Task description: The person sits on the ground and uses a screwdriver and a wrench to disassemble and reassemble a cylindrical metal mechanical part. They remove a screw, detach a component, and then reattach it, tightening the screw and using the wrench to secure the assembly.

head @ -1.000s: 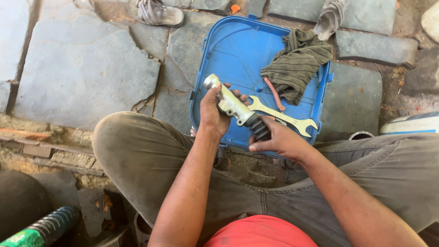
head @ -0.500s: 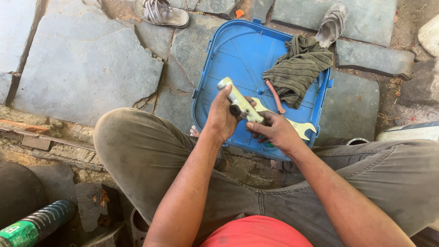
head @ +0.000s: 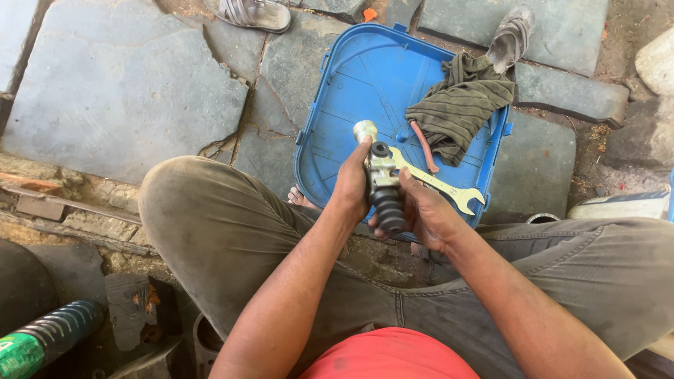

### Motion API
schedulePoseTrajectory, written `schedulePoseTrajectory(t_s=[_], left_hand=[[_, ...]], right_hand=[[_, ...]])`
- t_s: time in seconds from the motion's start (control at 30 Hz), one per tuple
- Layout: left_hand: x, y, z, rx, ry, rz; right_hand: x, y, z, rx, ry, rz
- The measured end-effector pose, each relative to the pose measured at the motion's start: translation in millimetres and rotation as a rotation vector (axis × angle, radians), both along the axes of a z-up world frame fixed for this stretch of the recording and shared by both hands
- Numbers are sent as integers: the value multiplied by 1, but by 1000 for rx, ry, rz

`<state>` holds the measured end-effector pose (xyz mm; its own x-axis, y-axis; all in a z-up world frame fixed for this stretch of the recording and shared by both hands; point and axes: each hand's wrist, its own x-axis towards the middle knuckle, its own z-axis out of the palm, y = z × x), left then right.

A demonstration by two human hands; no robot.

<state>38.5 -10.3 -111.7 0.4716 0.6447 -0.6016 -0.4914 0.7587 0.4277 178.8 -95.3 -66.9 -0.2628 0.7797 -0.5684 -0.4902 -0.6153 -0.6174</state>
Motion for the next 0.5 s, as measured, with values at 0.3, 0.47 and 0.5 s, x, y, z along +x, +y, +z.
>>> schedulePoseTrajectory(t_s=[0.3,0.47,0.5], left_hand=[[-5,12,-11,-19,-76,166],[-2,8,-10,-49,-79,159],[-2,7,-10,-47,-81,145]], right_hand=[[2,-11,48,515,-774,293],[-13,-7,51,484,-734,322],[-12,-5,49,522,-693,310]])
